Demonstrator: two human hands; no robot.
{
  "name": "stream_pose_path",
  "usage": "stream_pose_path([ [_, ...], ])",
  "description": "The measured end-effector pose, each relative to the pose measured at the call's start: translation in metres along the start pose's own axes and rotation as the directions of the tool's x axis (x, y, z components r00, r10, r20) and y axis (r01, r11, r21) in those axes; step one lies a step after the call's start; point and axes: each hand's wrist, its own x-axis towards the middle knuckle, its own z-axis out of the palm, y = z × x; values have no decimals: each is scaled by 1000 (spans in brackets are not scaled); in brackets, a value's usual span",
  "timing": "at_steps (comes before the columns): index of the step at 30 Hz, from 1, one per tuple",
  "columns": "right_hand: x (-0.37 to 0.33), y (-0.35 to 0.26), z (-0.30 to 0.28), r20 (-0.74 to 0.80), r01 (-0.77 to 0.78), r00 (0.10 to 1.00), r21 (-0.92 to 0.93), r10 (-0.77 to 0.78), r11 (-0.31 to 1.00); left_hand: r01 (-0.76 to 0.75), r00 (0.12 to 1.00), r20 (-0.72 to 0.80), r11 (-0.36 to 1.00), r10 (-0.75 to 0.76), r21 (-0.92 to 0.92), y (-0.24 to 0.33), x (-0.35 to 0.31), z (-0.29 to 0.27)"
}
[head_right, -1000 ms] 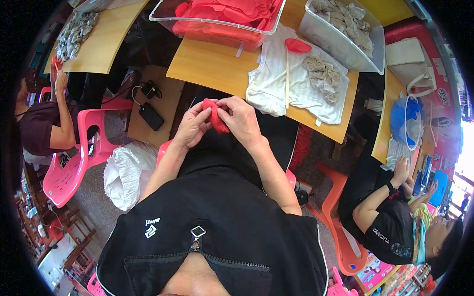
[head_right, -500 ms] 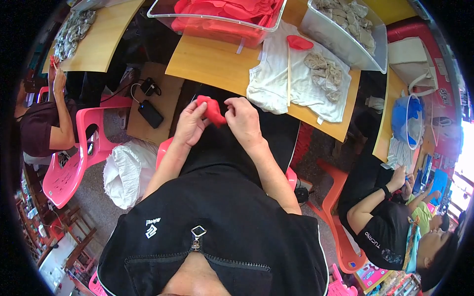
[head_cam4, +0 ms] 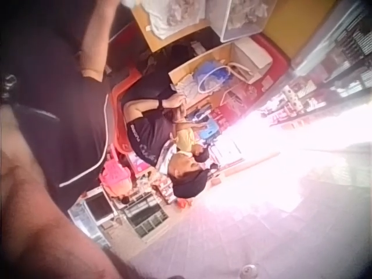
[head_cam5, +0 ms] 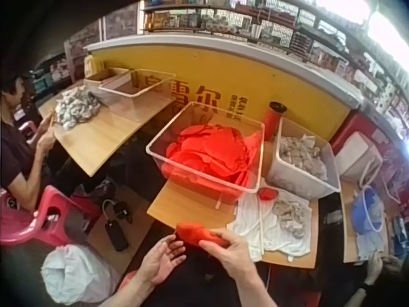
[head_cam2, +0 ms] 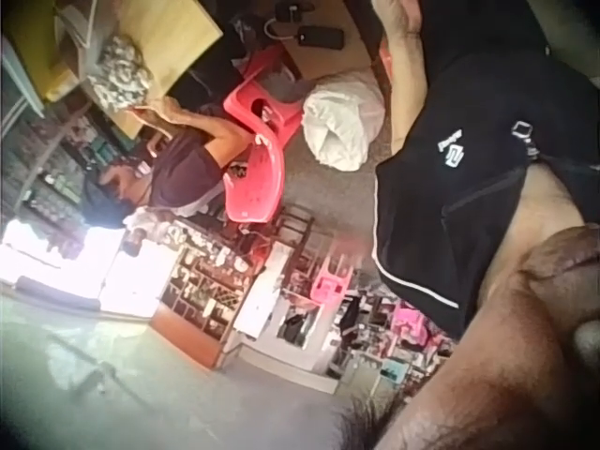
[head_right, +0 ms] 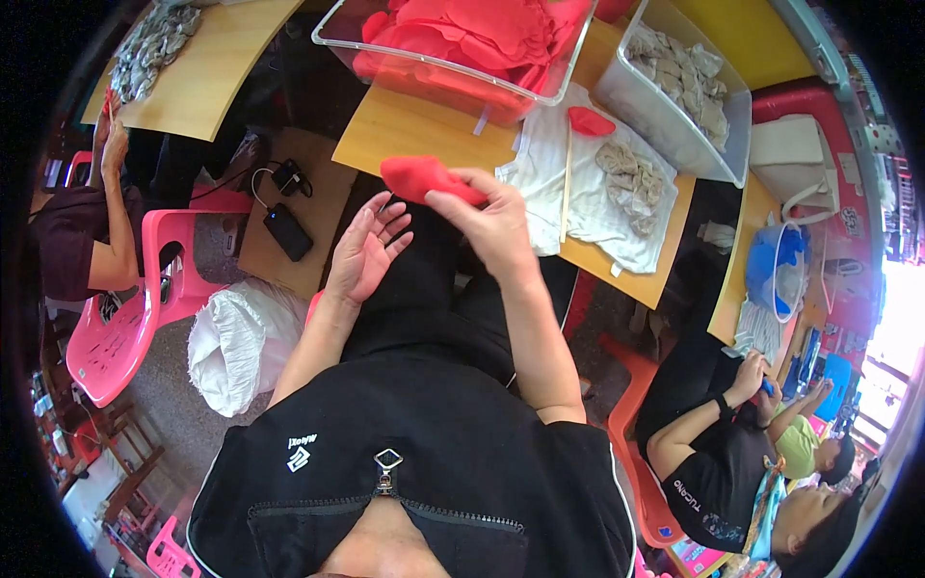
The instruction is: Manually assembling small red and brown items, likely crafts or accessories.
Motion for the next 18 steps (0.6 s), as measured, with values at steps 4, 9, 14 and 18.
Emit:
stream_pose_path([
  [4, 50, 22, -20, 184, -124, 979, 179, 90, 976, 110, 994, -3, 993, -110, 31, -4, -1, -15],
  [9, 62, 22, -25, 40, -82, 995, -192, 91, 978, 167, 986, -33, 981, -165, 101, -9, -7, -25],
  [14, 67, 46, -26, 10, 170, 933, -893, -359, 416, 173, 985, -29, 970, -171, 170, -11, -3, -19],
  [18, 47, 14, -11, -131, 62, 970, -675, -202, 735, -65, 998, 48, 863, 47, 501, -13, -1, 0],
])
